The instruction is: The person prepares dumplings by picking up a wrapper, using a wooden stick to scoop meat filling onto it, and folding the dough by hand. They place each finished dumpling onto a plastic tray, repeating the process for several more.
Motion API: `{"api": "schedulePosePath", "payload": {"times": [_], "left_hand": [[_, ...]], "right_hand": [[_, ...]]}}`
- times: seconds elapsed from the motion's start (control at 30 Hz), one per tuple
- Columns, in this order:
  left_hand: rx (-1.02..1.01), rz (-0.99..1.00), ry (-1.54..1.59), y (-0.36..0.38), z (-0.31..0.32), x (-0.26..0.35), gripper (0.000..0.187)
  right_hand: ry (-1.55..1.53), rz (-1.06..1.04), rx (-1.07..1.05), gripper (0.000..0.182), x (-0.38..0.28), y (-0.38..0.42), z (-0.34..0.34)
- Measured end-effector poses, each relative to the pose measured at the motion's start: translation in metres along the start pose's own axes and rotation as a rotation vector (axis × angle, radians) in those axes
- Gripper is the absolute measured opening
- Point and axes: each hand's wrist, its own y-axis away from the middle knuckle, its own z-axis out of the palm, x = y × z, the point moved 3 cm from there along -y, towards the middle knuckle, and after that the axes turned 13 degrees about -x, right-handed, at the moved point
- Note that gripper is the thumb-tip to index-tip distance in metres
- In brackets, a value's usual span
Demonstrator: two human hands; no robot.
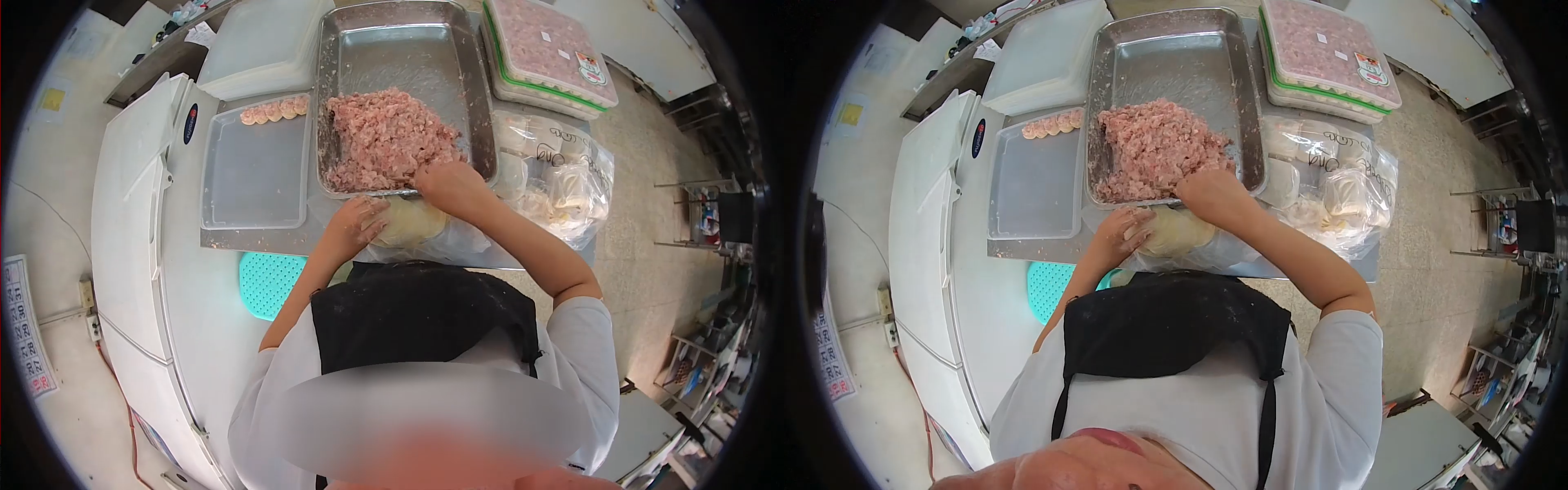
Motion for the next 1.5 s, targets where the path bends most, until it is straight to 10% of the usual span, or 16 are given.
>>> {"api": "schedulePosePath", "payload": {"times": [0.7, 0.87, 1.23, 1.5], "left_hand": [[-0.083, 0.159, 0.040, 0.007, 0.001, -0.049, 0.032], [-0.016, 0.268, 0.085, 0.007, -0.023, -0.053, 0.025], [-0.159, 0.316, 0.107, 0.001, -0.013, -0.074, 0.025], [-0.013, -0.033, 1.132, -0.020, -0.050, -0.069, 0.021]], "right_hand": [[0.258, -0.031, 0.320, 0.011, -0.026, -0.070, -0.035], [-0.041, 0.141, 0.023, 0.015, -0.056, -0.051, -0.016], [-1.011, 0.177, 0.238, 0.026, -0.011, -0.011, -0.005], [-1.476, 0.213, 0.483, 0.027, -0.021, 0.013, -0.024]]}}
